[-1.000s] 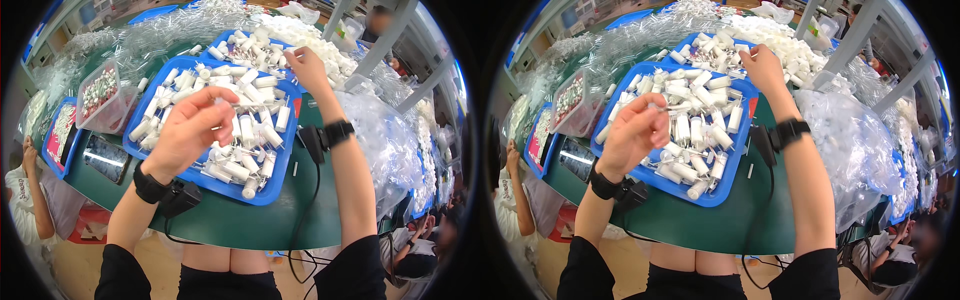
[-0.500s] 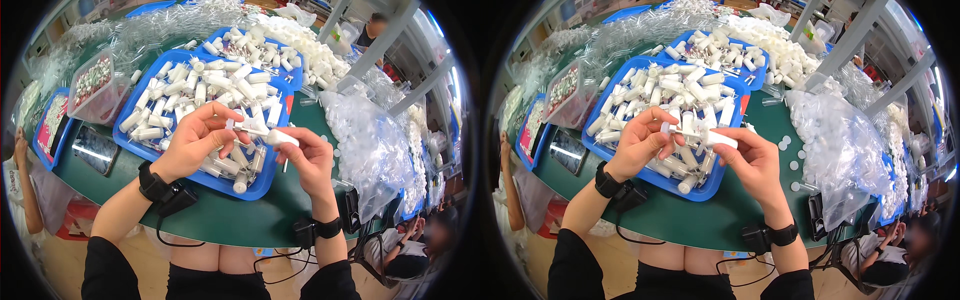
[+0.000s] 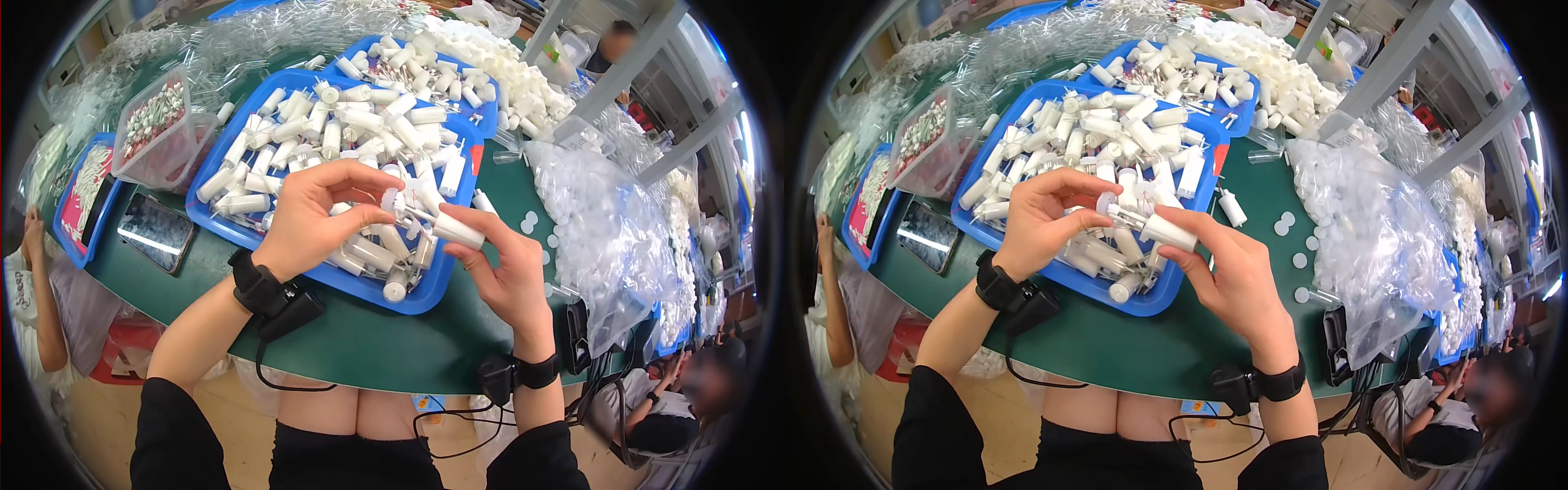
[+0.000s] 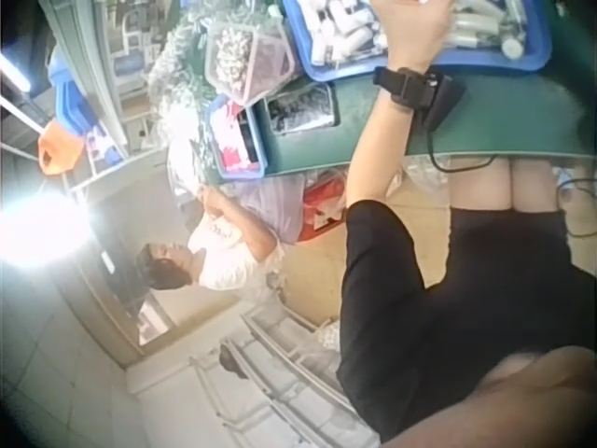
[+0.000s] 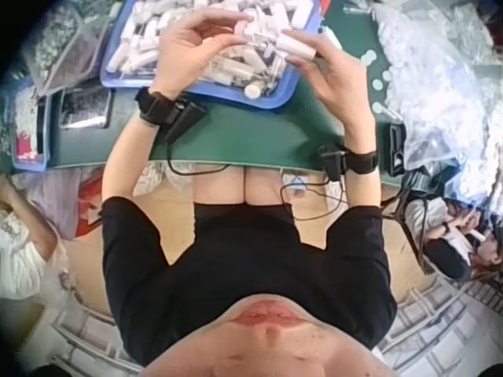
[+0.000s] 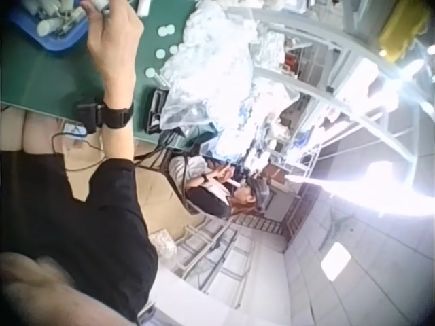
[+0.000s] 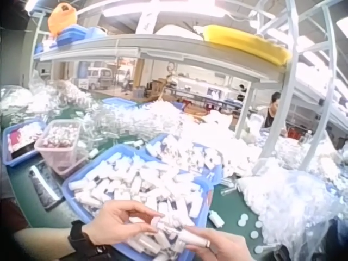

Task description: The recorder is assembling small white plastic components at a workbench in a manufacturing environment.

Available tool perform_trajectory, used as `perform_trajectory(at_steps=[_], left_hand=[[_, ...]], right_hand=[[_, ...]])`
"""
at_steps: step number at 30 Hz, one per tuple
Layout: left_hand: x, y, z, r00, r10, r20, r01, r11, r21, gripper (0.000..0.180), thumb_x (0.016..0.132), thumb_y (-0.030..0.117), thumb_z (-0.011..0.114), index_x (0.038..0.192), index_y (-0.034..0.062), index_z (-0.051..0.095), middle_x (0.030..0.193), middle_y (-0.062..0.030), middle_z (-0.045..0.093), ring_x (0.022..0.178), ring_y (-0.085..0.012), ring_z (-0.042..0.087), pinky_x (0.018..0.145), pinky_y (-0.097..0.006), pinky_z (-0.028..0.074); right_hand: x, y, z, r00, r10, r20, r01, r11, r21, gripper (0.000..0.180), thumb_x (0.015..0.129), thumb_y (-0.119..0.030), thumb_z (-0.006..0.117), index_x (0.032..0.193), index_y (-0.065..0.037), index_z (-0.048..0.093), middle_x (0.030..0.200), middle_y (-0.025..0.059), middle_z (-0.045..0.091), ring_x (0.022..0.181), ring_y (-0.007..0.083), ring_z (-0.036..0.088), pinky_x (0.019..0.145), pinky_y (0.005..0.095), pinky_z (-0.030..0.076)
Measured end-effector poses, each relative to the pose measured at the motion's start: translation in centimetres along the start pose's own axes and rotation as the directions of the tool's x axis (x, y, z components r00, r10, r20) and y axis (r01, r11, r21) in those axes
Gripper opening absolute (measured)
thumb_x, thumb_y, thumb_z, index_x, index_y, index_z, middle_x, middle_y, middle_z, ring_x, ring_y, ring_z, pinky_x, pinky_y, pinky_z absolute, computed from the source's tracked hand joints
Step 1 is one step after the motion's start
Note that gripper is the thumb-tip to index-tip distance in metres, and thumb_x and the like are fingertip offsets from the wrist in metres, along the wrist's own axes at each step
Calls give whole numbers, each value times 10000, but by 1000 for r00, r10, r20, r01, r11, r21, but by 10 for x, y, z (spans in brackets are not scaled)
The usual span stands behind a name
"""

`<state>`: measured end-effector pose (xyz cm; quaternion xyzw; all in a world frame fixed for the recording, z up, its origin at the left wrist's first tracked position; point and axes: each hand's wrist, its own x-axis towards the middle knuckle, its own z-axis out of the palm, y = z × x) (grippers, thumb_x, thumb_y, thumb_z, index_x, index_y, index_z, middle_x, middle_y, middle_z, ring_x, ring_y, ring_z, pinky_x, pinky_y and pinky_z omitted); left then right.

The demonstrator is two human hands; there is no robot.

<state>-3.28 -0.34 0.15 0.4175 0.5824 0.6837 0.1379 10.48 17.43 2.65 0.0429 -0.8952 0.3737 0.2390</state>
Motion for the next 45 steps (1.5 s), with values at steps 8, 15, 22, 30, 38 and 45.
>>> perform_trajectory(at_steps=[8, 15, 22, 30, 38, 45], left_hand=[[-2, 4, 1, 988, -136, 75, 148, 969, -197, 198, 711, -138, 622, 892, -63, 592, 972, -180, 614, 918, -207, 615, 793, -307, 529], [-5, 4, 6, 992, -52, 111, 77, 969, -235, 249, 671, -149, 651, 898, -57, 607, 926, -165, 619, 894, -209, 617, 788, -315, 536], [-9, 0, 11, 994, -15, 104, 28, 992, -122, 246, 654, -144, 661, 878, -46, 634, 928, -166, 620, 864, -205, 614, 729, -290, 528], [-10, 0, 17, 994, -43, 102, 60, 985, -164, 245, 669, -157, 635, 887, -47, 629, 930, -163, 616, 854, -195, 611, 735, -284, 523], [-6, -11, -3, 994, 36, 101, -9, 968, -252, 289, 715, -90, 645, 984, -28, 556, 958, -117, 588, 893, -192, 610, 789, -310, 521], [-3, -5, 1, 990, -130, 56, 141, 913, -382, 297, 761, -40, 615, 1044, -14, 526, 1003, -101, 557, 858, -192, 614, 756, -301, 511]], right_hand=[[-1, 10, -10, 997, -1, -71, -1, 1000, -20, 247, 711, -153, 729, 934, -67, 669, 705, 49, 654, 560, 96, 588, 530, 213, 454], [0, 7, -6, 1000, -17, 27, 16, 1000, 23, 232, 706, -150, 738, 909, -55, 680, 753, 56, 672, 548, 78, 585, 496, 191, 443], [-2, 5, 7, 999, -47, -19, 48, 996, 69, 219, 707, -132, 735, 893, -31, 680, 759, 74, 672, 563, 104, 604, 516, 202, 470], [-4, 6, 12, 995, -82, -53, 88, 989, 122, 186, 726, -92, 711, 899, -32, 680, 742, 85, 669, 547, 116, 603, 513, 212, 471], [22, 20, -12, 976, 213, 38, -212, 904, 370, 285, 856, -208, 548, 1051, -4, 585, 697, 55, 616, 572, 68, 507, 532, 220, 418], [69, 145, -50, 975, 224, -3, -195, 843, -501, 292, 767, -62, 538, 1056, -44, 577, 885, 160, 619, 781, 270, 578, 711, 344, 460]])
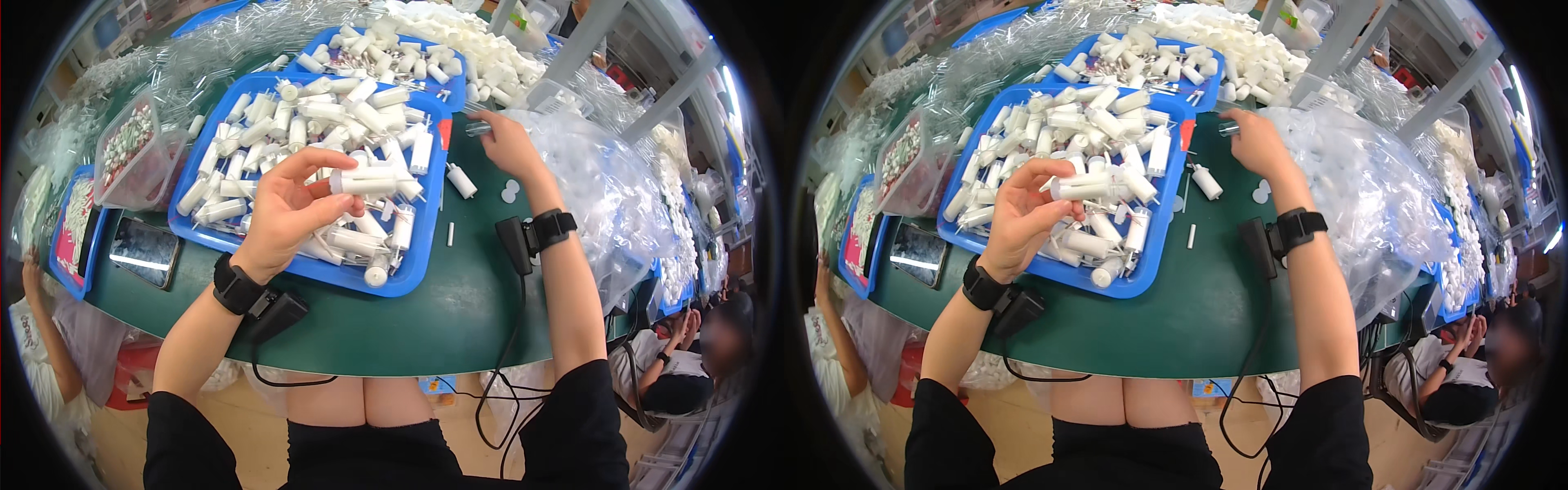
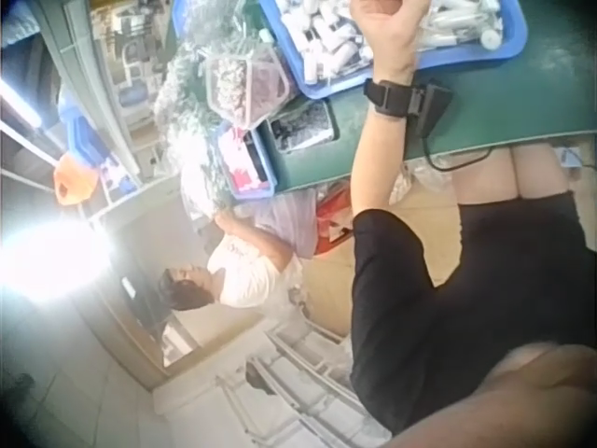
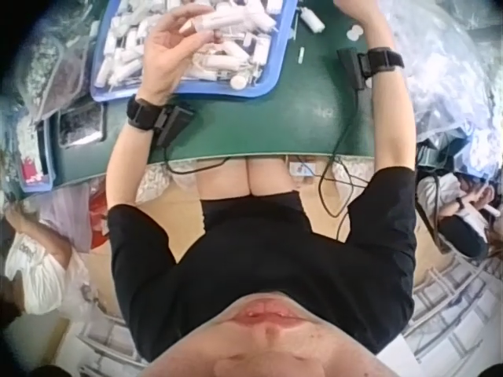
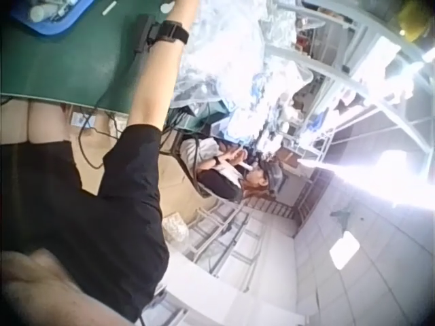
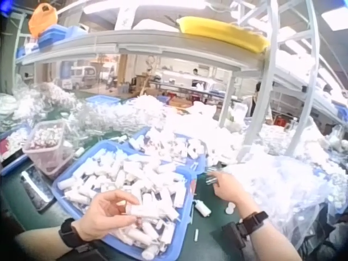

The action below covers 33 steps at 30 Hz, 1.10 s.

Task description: The recorder is assembling small white plastic components at a workbench in a manufacturing environment.

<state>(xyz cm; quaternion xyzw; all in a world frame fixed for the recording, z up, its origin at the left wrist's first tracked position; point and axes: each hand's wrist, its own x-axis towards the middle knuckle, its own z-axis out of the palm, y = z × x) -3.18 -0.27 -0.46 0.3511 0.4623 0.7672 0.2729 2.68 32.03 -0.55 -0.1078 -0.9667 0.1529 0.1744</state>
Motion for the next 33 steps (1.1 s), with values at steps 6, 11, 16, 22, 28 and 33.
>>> perform_trajectory(at_steps=[6, 11, 16, 22, 28, 33], left_hand=[[3, 3, 4, 1000, 11, -29, -10, 1000, 19, 327, 749, -41, 649, 1057, -9, 542, 1027, -109, 580, 855, -165, 610, 718, -264, 514], [-1, 7, 1, 998, -55, -35, 54, 998, -16, 301, 740, -55, 657, 1027, -16, 573, 985, -118, 610, 871, -170, 612, 703, -256, 517], [-1, 5, 5, 999, -15, -30, 17, 999, 39, 303, 726, -70, 666, 1012, -25, 581, 977, -116, 608, 882, -173, 613, 706, -253, 520], [-2, 11, 11, 998, 3, 58, -14, 980, 197, 295, 736, -60, 661, 1019, -46, 581, 995, -129, 601, 886, -197, 615, 753, -284, 533], [-2, 4, 0, 975, -138, 176, 167, 973, -162, 375, 783, 230, 682, 1041, -23, 582, 1013, -145, 579, 773, -214, 621, 668, -296, 540], [-2, -3, -9, 932, -78, 354, 194, 933, -304, 419, 865, 315, 566, 1035, -68, 556, 991, -174, 603, 842, -238, 627, 673, -337, 547]], right_hand=[[2, 17, 5, 994, 110, 23, -107, 988, -110, 282, 731, -76, 582, 1004, -5, 578, 924, 187, 617, 870, 311, 594, 771, 363, 464], [-44, -71, -23, 988, 135, -80, -67, 824, 563, 209, 814, -149, 455, 903, 18, 543, 816, 96, 576, 777, 166, 542, 715, 275, 421], [-81, -143, -33, 998, -63, -30, 66, 721, 690, 222, 832, -207, 569, 822, -6, 476, 747, 58, 564, 706, 132, 497, 633, 247, 404], [-90, -147, -7, 991, -109, -81, 130, 599, 790, 238, 767, -70, 679, 799, -23, 447, 780, 71, 614, 771, 110, 557, 724, 253, 448], [-96, -146, -6, 993, -121, -10, 50, 332, 942, 244, 780, -25, 663, 772, -44, 420, 853, 113, 636, 829, 105, 556, 760, 263, 448], [-100, -153, -4, 977, -213, -34, 100, 309, 946, 266, 770, -12, 669, 776, -50, 406, 890, 121, 635, 850, 107, 553, 765, 261, 443]])
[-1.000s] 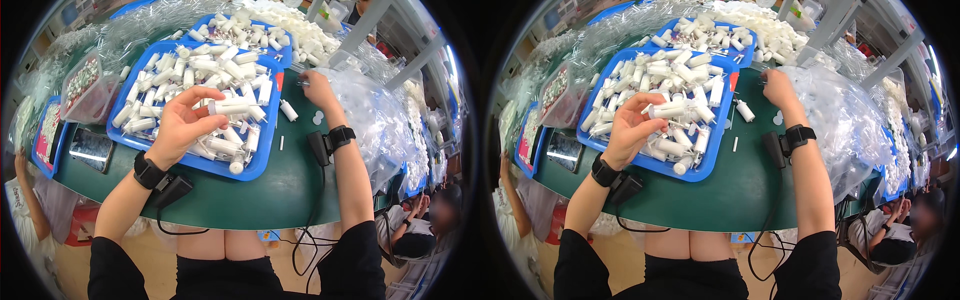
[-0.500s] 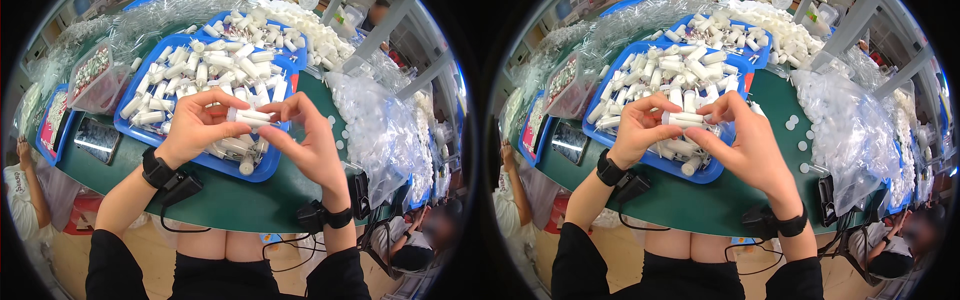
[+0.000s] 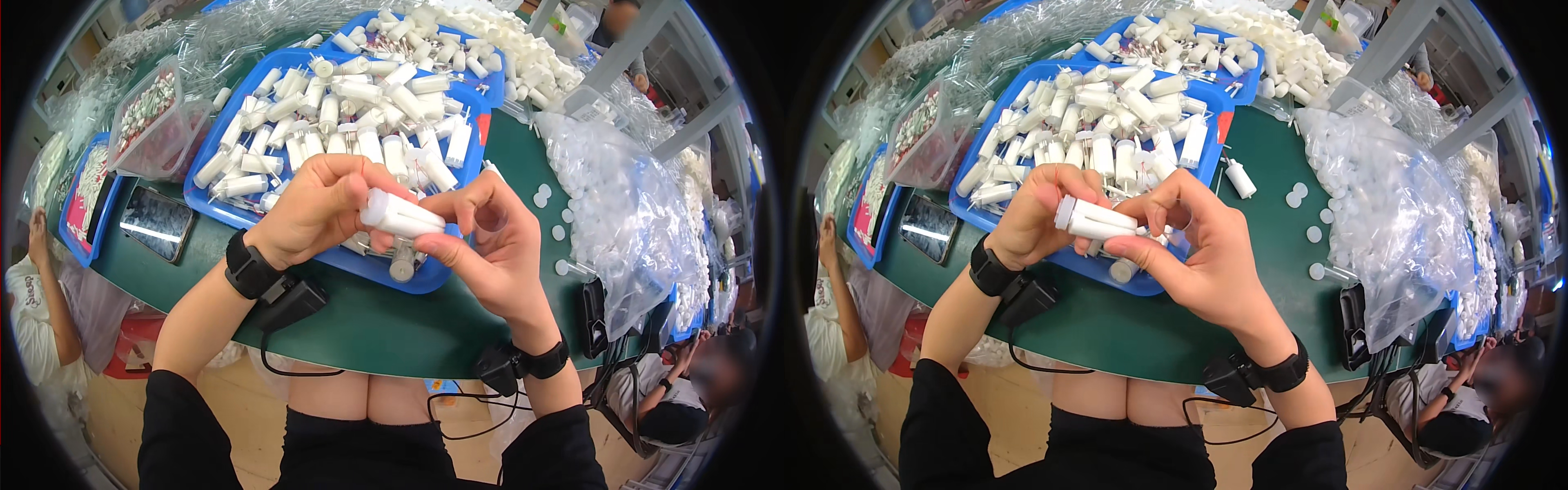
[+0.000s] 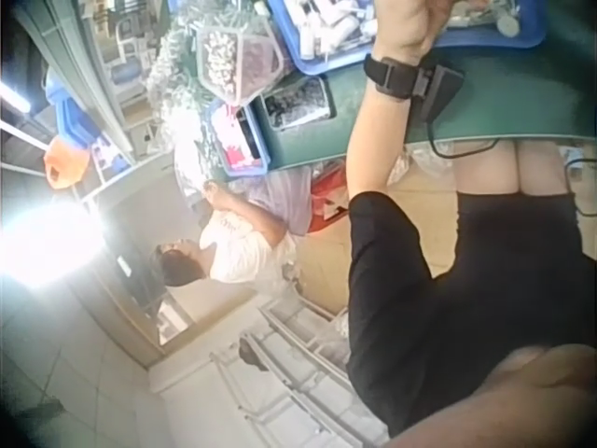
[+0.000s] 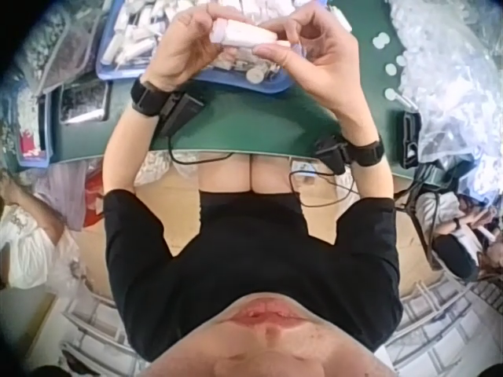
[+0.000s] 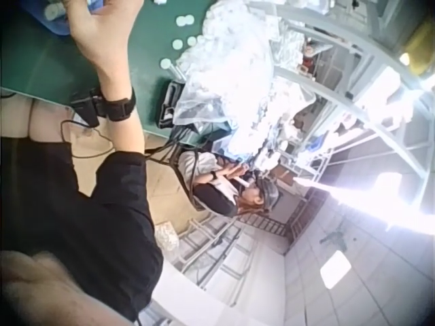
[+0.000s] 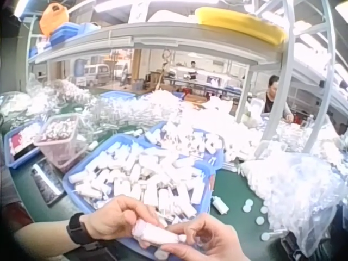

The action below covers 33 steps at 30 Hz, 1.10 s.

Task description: The recorder is assembling small white plastic components at a workbench in a manufacturing environment.

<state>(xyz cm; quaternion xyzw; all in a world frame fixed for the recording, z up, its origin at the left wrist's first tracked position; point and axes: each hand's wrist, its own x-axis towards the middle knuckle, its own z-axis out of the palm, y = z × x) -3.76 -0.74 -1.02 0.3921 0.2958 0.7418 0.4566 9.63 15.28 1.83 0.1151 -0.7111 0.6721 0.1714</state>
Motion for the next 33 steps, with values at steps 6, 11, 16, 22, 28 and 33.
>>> perform_trajectory(at_steps=[6, 11, 16, 22, 28, 33], left_hand=[[5, 2, 15, 957, 42, -286, -18, 996, 87, 347, 931, 321, 448, 992, -14, 510, 984, -181, 600, 849, -263, 630, 732, -347, 533], [7, 0, 37, 934, 280, -223, -160, 884, 439, 283, 835, -17, 560, 1108, 17, 491, 1090, -118, 543, 885, -168, 601, 769, -272, 491], [4, 0, 35, 962, 149, -227, 14, 809, 588, 271, 840, -23, 537, 1107, 14, 564, 1035, -53, 556, 743, -68, 546, 650, -204, 452], [3, 2, 34, 953, 165, -255, 7, 828, 561, 251, 850, -7, 539, 1101, 1, 556, 893, -54, 600, 682, -70, 532, 623, -195, 436], [2, 1, 32, 905, 285, -315, -60, 820, 570, 226, 854, 0, 538, 1078, -23, 558, 880, -63, 606, 668, -85, 539, 629, -203, 438], [2, 0, 34, 906, 275, -321, -43, 815, 578, 216, 849, -7, 542, 1063, -28, 562, 913, -77, 609, 696, -95, 564, 646, -206, 453]], right_hand=[[3, 9, -2, 978, -65, -200, 52, 996, -71, 263, 774, -4, 660, 781, -38, 399, 878, 120, 625, 844, 108, 557, 734, 247, 450], [4, 10, -5, 957, -91, -275, 21, 969, -245, 253, 773, -25, 667, 812, -24, 417, 804, 80, 599, 772, 102, 575, 681, 236, 465], [2, 9, -2, 978, -136, -158, 41, 870, -491, 261, 762, -66, 691, 831, -18, 443, 745, 52, 567, 730, 98, 582, 675, 239, 474], [0, -4, -3, 949, -75, -305, 58, 996, -63, 145, 816, -88, 601, 817, -16, 475, 674, 75, 526, 631, 122, 530, 618, 243, 451], [2, -3, -12, 989, -53, -138, -36, 821, -570, 148, 831, -148, 596, 911, -31, 554, 659, 37, 489, 541, 130, 415, 519, 257, 373], [4, 8, -13, 977, -178, -121, 77, 815, -575, 204, 760, -142, 689, 936, -71, 614, 675, 22, 488, 555, 106, 435, 491, 232, 367]])
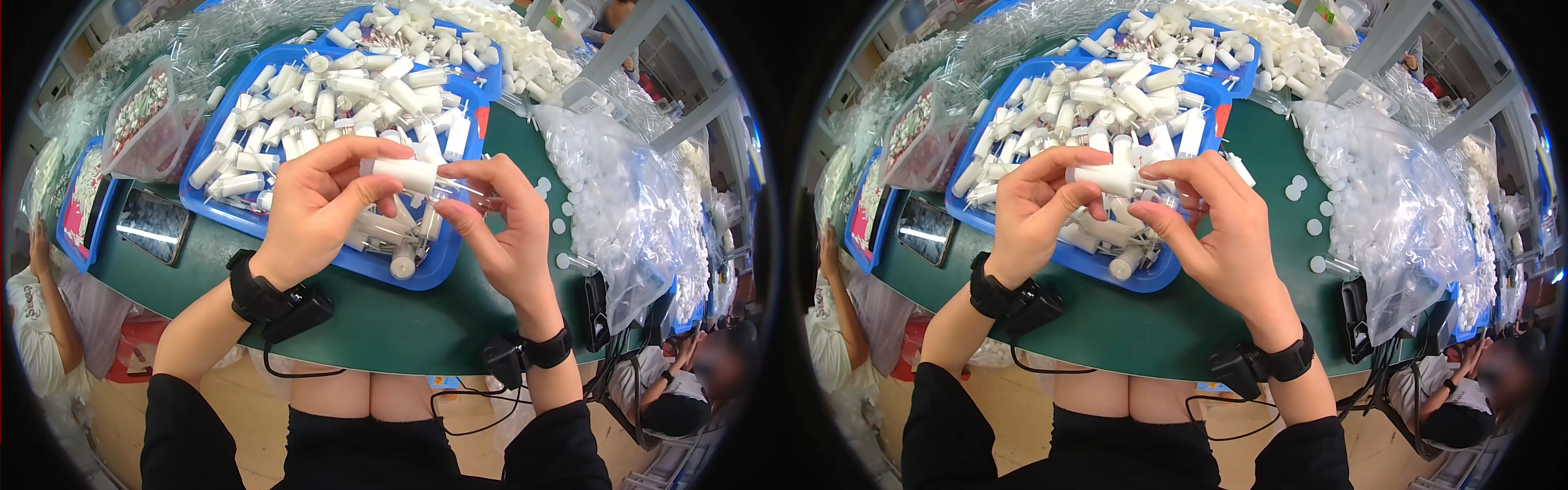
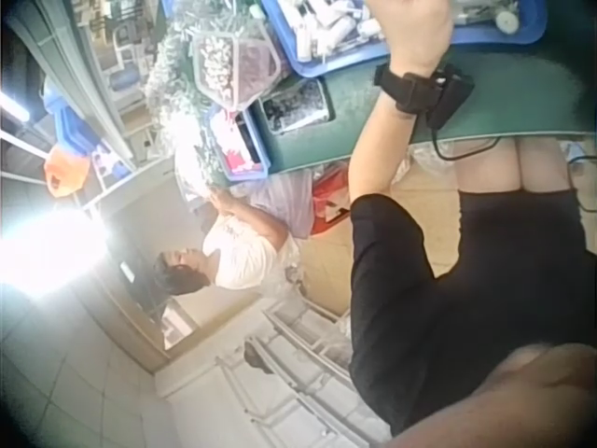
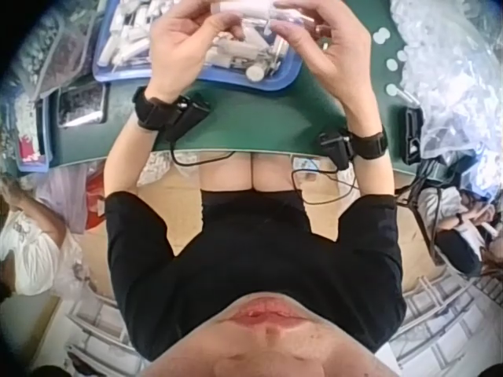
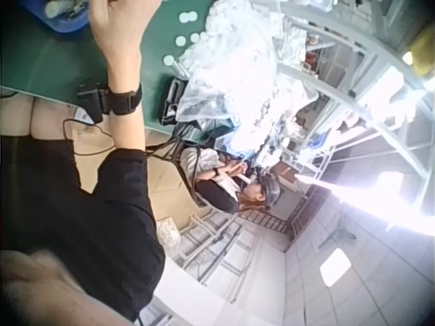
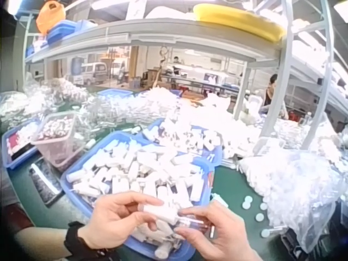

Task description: The recorder is assembling small white plastic components at a workbench in a manufacturing environment.

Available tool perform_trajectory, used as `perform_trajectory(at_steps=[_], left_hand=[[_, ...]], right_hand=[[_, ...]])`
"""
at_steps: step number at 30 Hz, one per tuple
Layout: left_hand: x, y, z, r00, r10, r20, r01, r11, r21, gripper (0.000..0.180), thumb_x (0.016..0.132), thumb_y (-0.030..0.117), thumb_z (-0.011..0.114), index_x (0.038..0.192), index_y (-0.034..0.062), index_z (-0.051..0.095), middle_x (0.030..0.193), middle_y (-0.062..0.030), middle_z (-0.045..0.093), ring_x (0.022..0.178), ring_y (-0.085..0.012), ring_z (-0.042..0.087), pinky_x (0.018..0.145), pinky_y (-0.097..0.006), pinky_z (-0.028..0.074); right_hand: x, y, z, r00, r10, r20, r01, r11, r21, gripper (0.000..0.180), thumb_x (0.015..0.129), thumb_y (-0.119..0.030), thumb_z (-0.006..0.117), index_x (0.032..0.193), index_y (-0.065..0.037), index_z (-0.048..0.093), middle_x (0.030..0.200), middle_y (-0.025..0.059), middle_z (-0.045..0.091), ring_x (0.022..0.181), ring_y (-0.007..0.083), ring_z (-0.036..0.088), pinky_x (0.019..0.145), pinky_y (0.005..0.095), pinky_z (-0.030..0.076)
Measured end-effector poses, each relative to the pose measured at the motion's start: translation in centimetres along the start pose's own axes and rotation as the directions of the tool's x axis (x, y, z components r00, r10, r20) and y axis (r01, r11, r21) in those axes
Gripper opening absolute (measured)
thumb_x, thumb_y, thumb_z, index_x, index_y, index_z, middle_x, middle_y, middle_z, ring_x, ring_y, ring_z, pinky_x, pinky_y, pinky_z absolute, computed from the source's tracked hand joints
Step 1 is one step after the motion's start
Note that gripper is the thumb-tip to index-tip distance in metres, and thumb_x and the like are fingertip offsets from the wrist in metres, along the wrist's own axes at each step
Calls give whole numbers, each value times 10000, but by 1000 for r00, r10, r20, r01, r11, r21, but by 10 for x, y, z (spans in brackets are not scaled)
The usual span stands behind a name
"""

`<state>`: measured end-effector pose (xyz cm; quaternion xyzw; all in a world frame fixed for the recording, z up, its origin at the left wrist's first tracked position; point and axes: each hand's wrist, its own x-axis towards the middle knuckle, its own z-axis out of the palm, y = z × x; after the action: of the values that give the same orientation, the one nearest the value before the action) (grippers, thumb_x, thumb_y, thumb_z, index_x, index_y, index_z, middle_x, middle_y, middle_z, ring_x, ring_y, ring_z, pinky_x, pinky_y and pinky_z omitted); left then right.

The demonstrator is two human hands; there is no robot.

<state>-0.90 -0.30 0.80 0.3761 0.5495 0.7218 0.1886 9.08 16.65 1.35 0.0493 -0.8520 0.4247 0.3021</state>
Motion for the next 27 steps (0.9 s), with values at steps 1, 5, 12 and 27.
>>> perform_trajectory(at_steps=[1, 5, 12, 27], left_hand=[[0, 1, 0, 1000, 1, -1, -1, 1000, 1, 216, 849, -7, 542, 1063, -28, 562, 913, -77, 609, 696, -95, 564, 646, -206, 453], [1, -3, 1, 1000, 14, -15, -14, 999, -29, 187, 843, -15, 547, 1029, -32, 542, 936, -100, 611, 741, -118, 591, 681, -229, 479], [0, -3, 6, 998, -7, -62, 0, 994, -109, 172, 835, -25, 550, 1005, -34, 524, 943, -118, 614, 833, -161, 610, 759, -271, 505], [-3, 4, 3, 989, -110, 101, 112, 994, -16, 224, 831, -48, 532, 1052, -36, 568, 960, -101, 616, 879, -136, 602, 788, -247, 493]], right_hand=[[0, 2, 1, 1000, -20, -12, 20, 1000, 15, 220, 739, -132, 709, 935, -78, 625, 679, 18, 486, 562, 99, 442, 484, 224, 373], [-2, 3, 6, 1000, -7, -21, 8, 999, 40, 234, 745, -129, 708, 947, -64, 609, 707, 35, 561, 594, 91, 520, 510, 214, 419], [-7, 1, 14, 977, 206, 49, -212, 948, 238, 278, 775, -132, 694, 986, -32, 542, 803, 94, 656, 701, 114, 631, 601, 224, 488], [-7, -5, 12, 997, -64, 48, 67, 996, -51, 267, 742, -78, 701, 960, -26, 556, 794, 77, 598, 639, 148, 580, 562, 241, 474]])
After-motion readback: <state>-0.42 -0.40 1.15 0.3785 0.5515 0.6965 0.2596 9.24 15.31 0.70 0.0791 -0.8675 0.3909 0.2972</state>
